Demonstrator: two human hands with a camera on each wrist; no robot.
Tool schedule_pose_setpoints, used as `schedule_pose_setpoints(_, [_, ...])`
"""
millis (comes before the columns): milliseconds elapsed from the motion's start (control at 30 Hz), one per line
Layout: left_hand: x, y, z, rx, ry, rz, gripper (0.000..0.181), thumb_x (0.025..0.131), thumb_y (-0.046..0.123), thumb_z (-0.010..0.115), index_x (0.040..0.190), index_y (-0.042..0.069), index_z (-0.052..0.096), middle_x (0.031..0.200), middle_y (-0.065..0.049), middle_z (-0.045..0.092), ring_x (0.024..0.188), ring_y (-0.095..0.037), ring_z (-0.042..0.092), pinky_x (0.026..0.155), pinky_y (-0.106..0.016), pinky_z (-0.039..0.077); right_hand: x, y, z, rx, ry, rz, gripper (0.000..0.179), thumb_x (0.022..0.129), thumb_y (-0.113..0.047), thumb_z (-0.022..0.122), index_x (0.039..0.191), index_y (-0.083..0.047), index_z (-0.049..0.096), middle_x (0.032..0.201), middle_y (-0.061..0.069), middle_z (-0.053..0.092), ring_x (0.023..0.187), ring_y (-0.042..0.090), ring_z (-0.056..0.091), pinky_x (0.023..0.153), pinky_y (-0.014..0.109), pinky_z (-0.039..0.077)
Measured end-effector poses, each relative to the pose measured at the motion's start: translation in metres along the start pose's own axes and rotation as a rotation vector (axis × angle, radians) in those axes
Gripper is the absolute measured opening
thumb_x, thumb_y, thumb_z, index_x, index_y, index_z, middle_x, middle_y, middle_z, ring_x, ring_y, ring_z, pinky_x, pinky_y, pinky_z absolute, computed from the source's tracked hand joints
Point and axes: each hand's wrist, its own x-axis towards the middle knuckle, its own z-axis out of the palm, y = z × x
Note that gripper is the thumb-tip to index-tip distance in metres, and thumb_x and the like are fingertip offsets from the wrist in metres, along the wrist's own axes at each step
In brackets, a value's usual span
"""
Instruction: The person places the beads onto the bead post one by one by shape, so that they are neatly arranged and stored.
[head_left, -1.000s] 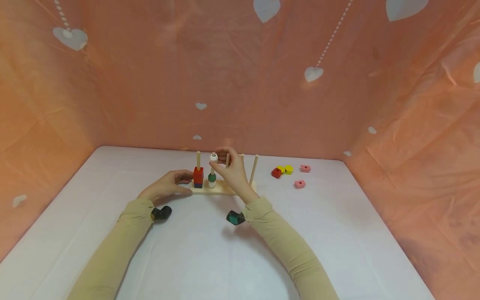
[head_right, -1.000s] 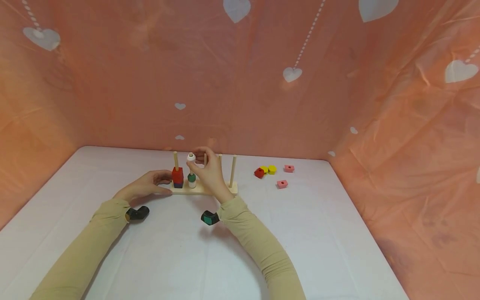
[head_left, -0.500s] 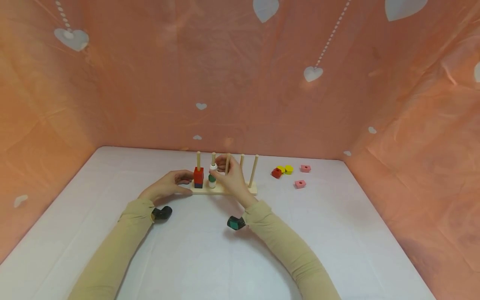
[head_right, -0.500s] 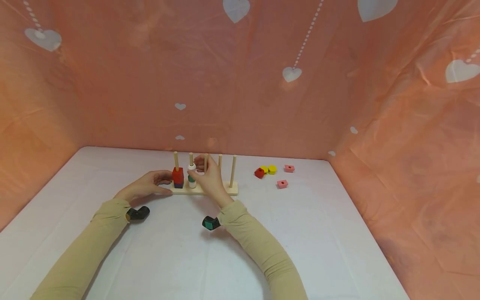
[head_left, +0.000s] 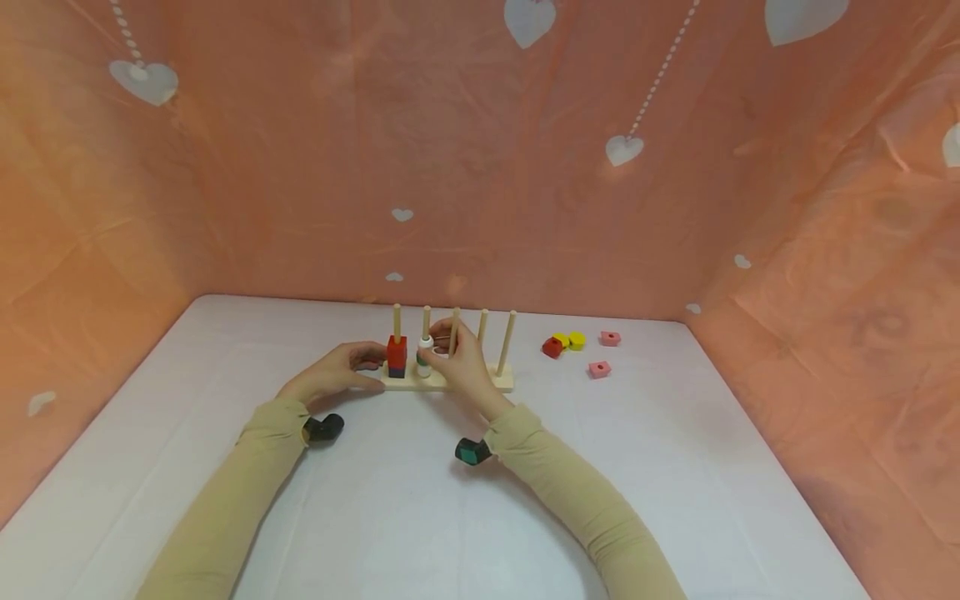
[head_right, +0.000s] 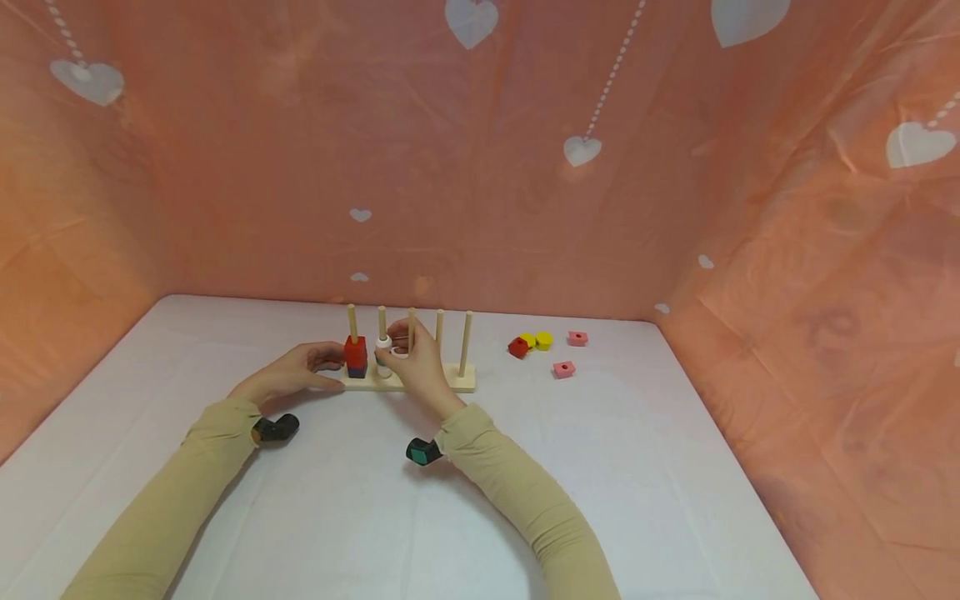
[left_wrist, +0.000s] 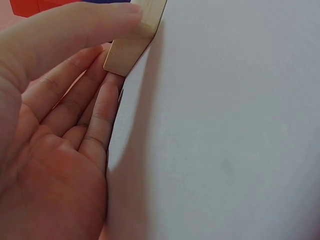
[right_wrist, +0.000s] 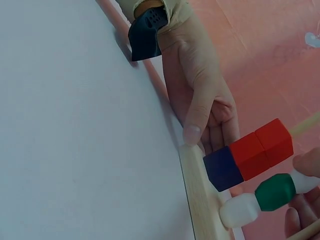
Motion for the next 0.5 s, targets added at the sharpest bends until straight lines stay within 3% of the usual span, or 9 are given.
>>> schedule_pose_setpoints(333, [-0.0028,0.0004,0.0006,-0.003,-0.013,0.007,0.063,0.078,0.005,0.077,0.134,-0.003,0.047,0.134,-0.018,0.05,0.126,-0.035,0.042,0.109,-0.049,0.03,-0.0029,-0.0025,-0.0024,0.018,-0.02,0.012,0.033,0.085,0.006,0.067,0.113,0.014,0.051,0.109,0.028,0.058,0.102,0.038,0.058,0.092,0.048,0.048])
schedule_pose_setpoints(500, [-0.0054,0.0045,0.0007,-0.005,-0.01,-0.005,0.063,0.079,0.007,0.077,0.135,-0.001,0.047,0.136,-0.017,0.049,0.126,-0.035,0.041,0.108,-0.049,0.03,-0.0082,-0.0063,-0.0085,0.007,-0.03,-0.05,0.038,0.083,0.011,0.065,0.117,0.016,0.048,0.116,0.031,0.055,0.111,0.043,0.053,0.099,0.05,0.041])
